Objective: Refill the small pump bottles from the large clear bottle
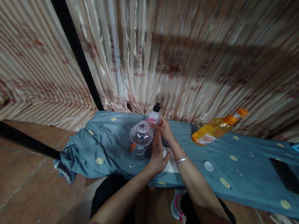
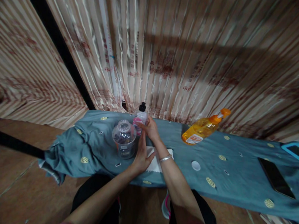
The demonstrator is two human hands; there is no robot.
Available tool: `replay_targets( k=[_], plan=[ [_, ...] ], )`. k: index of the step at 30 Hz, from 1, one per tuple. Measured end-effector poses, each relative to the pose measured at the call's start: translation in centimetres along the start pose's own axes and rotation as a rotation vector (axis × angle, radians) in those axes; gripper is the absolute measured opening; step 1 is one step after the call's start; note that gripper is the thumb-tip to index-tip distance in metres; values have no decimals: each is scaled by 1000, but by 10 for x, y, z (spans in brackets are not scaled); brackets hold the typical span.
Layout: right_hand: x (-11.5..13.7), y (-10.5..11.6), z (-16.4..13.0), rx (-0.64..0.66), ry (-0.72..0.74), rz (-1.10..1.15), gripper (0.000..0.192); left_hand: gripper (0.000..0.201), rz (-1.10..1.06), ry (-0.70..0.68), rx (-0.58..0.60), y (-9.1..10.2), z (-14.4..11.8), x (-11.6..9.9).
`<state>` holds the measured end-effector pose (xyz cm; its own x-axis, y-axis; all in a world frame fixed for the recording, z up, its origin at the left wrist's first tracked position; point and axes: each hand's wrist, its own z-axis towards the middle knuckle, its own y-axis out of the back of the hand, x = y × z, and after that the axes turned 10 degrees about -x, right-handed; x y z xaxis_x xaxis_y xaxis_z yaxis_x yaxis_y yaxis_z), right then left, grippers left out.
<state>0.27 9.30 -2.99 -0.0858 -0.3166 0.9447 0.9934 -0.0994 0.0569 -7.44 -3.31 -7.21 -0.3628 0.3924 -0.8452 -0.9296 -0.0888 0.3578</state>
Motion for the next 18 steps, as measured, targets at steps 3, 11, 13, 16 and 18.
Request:
replay_targets(
  k=[3,11,13,16,18],
  plan=[
    [13,33,-13,-76,-18,-49,40,86,81,-162,84,2,-2,-7],
    [38,96,-100,-209,-62,-201,38,111,146,-222,52,-11,0,-6],
    [37,94,-118,-205,-79,-222,38,121,113,-156,14,-16,0,-2],
    [33,86,-137,-196,-94,-246,38,124,-4,-75,-21,-18,1,1],
    [34,83,-143,-194,-91,-256,38,121,-77,-22,-32,-17,3,1]
  ],
)
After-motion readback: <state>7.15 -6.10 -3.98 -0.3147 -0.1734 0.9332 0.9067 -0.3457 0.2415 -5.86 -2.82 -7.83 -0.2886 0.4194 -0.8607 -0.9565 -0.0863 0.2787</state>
